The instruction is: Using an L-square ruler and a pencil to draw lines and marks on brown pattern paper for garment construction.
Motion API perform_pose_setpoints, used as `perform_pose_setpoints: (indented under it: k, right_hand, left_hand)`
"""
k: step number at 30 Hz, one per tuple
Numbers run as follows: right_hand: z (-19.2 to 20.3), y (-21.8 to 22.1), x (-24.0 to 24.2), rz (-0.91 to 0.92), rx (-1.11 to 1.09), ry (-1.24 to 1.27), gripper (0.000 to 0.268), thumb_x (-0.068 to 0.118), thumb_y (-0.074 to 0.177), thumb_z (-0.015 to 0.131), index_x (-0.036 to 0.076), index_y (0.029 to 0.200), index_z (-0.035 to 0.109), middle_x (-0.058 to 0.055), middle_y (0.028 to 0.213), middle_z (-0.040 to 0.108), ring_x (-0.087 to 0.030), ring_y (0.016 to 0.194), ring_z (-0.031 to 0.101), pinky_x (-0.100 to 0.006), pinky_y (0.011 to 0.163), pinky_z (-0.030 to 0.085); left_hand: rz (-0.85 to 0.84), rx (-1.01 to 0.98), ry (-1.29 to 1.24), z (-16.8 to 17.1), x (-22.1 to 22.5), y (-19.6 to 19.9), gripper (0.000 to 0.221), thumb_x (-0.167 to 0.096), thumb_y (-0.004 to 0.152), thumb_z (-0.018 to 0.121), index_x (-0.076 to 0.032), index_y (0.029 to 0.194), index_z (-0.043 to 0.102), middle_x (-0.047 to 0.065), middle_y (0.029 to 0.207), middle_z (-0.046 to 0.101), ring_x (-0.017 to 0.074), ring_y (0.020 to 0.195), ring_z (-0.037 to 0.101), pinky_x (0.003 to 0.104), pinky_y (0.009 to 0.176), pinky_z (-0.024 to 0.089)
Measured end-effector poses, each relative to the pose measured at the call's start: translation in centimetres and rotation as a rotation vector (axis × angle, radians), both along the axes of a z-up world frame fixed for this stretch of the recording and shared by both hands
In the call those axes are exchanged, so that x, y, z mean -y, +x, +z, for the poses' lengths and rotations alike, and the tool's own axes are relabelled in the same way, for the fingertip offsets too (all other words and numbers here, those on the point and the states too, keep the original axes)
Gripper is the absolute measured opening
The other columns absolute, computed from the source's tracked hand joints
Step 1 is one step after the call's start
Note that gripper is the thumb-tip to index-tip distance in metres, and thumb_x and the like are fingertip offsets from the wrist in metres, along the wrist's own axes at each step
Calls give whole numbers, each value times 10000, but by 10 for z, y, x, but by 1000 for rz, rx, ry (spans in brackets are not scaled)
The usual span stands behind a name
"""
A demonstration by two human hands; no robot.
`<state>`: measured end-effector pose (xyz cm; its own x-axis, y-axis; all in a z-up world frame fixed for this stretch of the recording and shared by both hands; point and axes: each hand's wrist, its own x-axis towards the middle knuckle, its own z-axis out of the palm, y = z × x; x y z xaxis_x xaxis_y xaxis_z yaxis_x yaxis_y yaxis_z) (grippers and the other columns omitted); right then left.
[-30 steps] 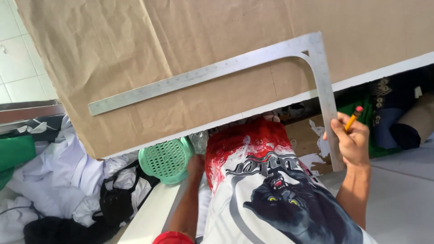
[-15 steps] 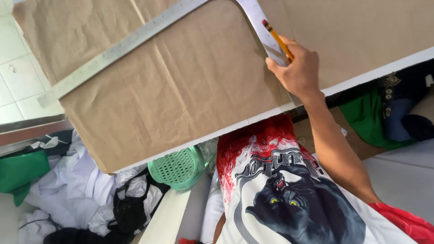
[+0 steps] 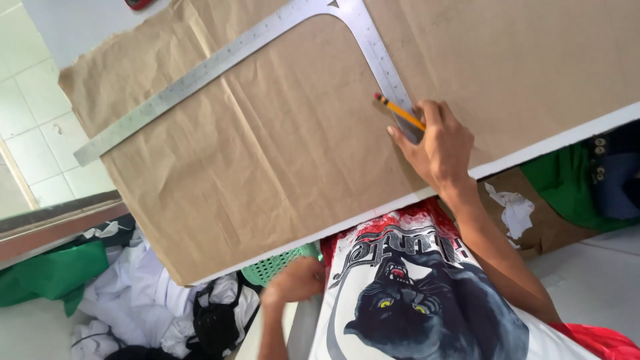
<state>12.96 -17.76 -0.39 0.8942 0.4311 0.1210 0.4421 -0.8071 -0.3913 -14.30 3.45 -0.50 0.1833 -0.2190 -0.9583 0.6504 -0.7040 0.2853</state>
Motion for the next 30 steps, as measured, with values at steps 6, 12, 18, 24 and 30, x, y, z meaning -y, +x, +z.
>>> perform_pose_setpoints:
  k: [6,12,18,24,30]
  right_hand:
    - [1,-11,-3,-63,-45,74,332,362,851,878,118,975,689,-32,960,708,-276,817,677,-447,667,511]
    - [-6,-12,0,-36,46,130,364,421,966,790,65,1018,737,-29,931,711,-216,745,671,-371,574,473]
    - [11,-8,-5,-13,-39,302,185,192,968,808,25,965,729,-55,879,698,-157,657,635,-283,576,484]
    - [14,-2,-3,12,-117,320,202,142,938,836,-29,965,731,-109,888,699,-192,702,661,-289,596,522]
    - [18,1,-3,28,-202,332,200,139,933,819,-34,972,725,-117,887,693,-183,685,656,-281,591,524]
  left_hand:
    - [522,1156,210,82,-86,194,327,52,832,693,-204,1019,775,-77,789,709,54,782,655,259,766,503]
    - [419,1671,434,-24,-104,342,400,-297,929,834,-175,1290,711,39,1372,644,291,1218,557,472,997,483]
    - [339,1548,485,-12,-88,356,344,-276,932,831,-162,1251,771,-27,1426,563,251,1287,430,454,1034,316]
    - [304,1585,540,-11,-83,355,221,-275,982,777,-200,1189,767,-50,1424,516,262,1267,434,476,981,320]
    - [282,1569,628,-14,-81,356,231,-296,1036,753,-258,1263,757,-63,1468,498,274,1282,453,467,1053,315]
